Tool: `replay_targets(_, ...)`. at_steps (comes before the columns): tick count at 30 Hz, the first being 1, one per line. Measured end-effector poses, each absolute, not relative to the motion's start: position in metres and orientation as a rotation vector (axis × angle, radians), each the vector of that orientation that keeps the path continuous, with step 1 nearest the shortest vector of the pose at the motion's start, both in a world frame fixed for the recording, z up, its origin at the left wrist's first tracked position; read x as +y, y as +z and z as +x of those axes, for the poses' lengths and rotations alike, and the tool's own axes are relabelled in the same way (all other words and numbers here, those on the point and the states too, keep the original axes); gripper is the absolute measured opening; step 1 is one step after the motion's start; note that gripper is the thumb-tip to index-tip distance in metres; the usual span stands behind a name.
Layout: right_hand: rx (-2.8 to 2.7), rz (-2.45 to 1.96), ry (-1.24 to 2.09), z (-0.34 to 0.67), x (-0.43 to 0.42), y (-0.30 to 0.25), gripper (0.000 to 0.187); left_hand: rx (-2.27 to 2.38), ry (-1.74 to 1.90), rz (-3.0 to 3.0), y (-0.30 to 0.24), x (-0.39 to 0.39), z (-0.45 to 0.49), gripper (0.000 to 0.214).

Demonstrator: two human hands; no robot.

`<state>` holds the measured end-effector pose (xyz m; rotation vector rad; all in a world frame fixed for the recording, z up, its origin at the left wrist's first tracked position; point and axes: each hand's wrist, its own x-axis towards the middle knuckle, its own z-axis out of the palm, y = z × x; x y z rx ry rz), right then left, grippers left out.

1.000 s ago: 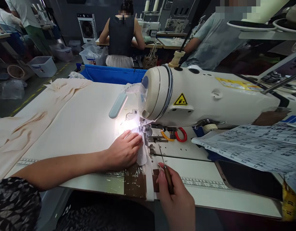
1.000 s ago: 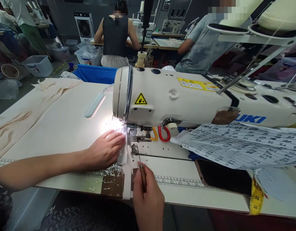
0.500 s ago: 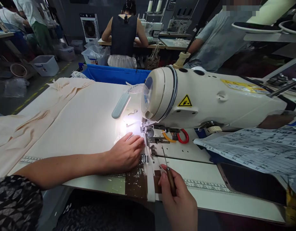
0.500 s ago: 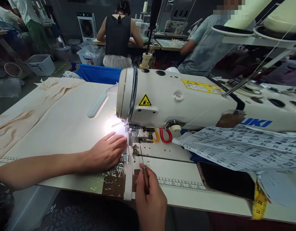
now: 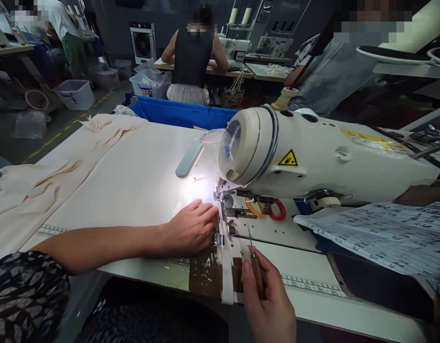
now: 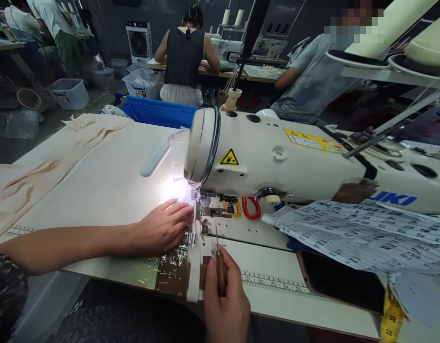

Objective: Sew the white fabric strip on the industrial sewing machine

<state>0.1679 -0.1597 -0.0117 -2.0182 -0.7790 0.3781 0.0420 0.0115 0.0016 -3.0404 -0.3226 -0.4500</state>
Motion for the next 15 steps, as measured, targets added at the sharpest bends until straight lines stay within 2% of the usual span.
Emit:
replay_targets(3,-0.702,-1.895,0.460,0.162,-0.159,-0.009,0.049,-0.345,-0.427,-3.040,0.001,0.015,0.044,0.034)
replay_targets(5,-0.727,-1.845,0.415,0.161,-0.157,-0.008,0.041,-0.356,-0.424,-3.044,0.001,0.018,0.045,0.033)
replay_targets(10,-1.358,-1.693,0.077,0.167,-0.143,-0.010,0.019,-0.413,-0.426,-3.093,-0.001,0.025,0.048,0.025)
replay_targets(15,-1.728,-1.601,-0.224,0.165,-0.121,-0.013,0.019,-0.429,-0.379,-3.142,-0.002,0.028,0.048,0.023)
